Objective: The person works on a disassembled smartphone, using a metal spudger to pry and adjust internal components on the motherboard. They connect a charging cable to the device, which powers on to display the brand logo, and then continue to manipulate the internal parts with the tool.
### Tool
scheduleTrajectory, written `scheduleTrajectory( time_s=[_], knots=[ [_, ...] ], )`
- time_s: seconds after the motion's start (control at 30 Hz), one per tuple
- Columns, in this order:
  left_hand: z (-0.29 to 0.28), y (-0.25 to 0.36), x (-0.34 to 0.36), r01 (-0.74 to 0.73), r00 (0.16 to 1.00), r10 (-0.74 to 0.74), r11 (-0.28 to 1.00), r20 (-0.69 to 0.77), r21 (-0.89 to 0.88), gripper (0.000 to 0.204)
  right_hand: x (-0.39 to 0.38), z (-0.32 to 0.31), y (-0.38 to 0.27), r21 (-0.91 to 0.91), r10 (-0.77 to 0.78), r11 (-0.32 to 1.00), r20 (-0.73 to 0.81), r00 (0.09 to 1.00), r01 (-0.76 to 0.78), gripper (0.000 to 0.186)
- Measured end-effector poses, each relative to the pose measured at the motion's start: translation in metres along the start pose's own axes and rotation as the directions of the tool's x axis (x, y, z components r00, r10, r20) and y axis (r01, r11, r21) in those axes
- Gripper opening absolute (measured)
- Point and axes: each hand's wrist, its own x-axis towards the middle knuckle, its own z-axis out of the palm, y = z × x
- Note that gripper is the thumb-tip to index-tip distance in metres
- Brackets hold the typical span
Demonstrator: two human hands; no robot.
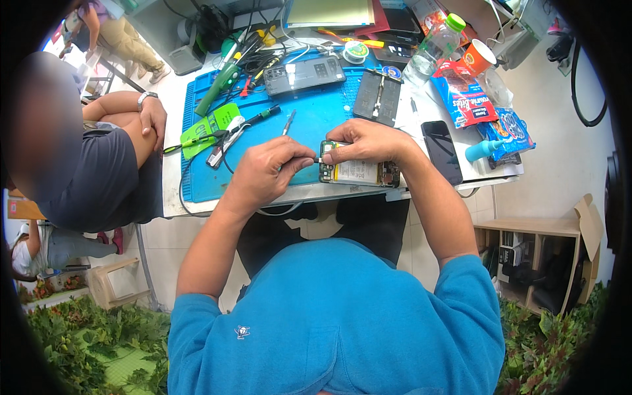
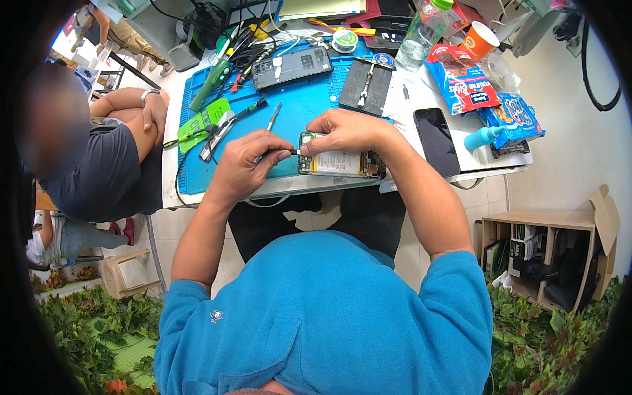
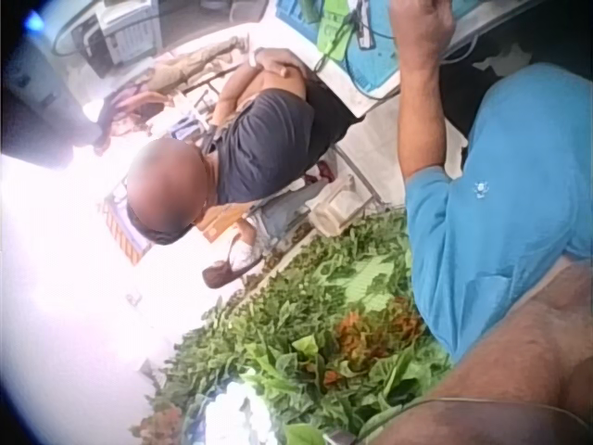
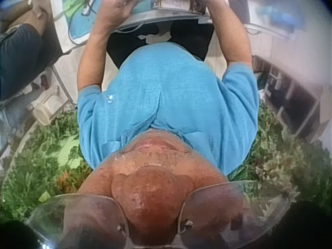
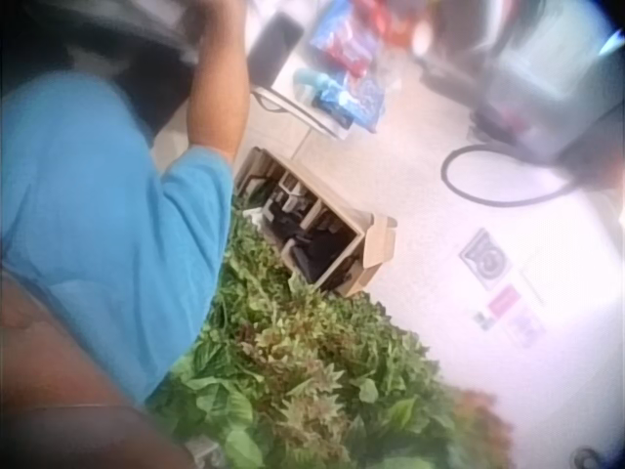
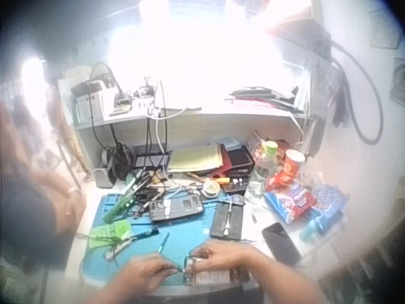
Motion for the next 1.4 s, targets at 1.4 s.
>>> scheduleTrajectory(
  time_s=[1.4],
  knots=[
    [-0.036, 0.014, 0.032, 0.390, 0.875, -0.469, 0.540, 0.117, -0.746, 0.033, 0.002, 0.062, -0.028, 0.728, -0.295, 0.379, -0.491, 0.820, 0.572, 0.076]
  ],
)
